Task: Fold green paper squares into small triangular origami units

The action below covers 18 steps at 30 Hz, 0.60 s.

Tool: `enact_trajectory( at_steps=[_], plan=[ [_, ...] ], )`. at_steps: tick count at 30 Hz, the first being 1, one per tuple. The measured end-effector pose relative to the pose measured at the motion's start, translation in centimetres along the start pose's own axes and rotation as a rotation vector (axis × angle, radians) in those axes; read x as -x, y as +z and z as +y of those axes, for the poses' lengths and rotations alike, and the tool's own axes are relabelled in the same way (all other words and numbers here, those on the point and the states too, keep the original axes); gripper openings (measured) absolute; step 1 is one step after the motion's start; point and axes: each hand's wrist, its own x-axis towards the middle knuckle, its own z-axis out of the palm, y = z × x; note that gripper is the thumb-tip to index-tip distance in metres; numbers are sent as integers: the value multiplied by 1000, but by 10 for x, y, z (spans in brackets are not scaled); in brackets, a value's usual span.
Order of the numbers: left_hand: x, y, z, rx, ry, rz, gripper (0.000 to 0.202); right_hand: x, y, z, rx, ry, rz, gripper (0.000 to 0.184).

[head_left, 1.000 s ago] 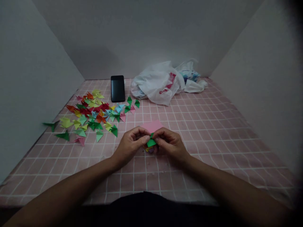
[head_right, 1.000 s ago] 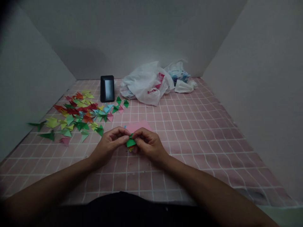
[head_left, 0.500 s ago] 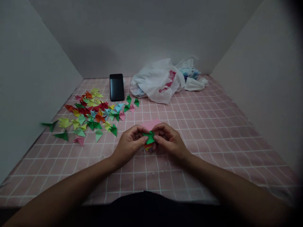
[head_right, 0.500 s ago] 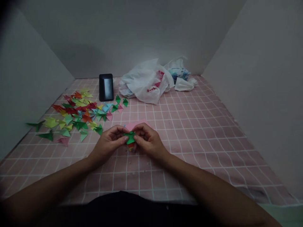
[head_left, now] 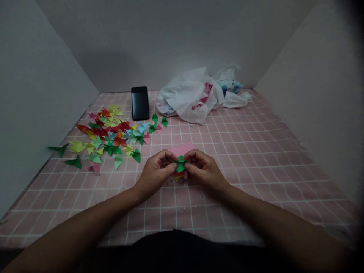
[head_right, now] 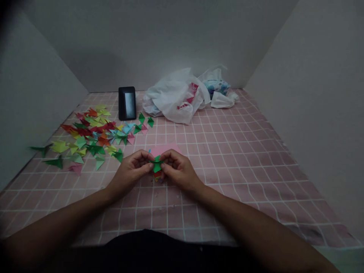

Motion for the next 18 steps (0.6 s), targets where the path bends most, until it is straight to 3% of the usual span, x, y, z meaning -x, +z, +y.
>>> enact_trajectory(
  at_steps=[18],
  plan=[
    [0, -2, -4, 79, -45, 26, 15, -2, -5, 3, -39, 36, -33, 13]
  ],
)
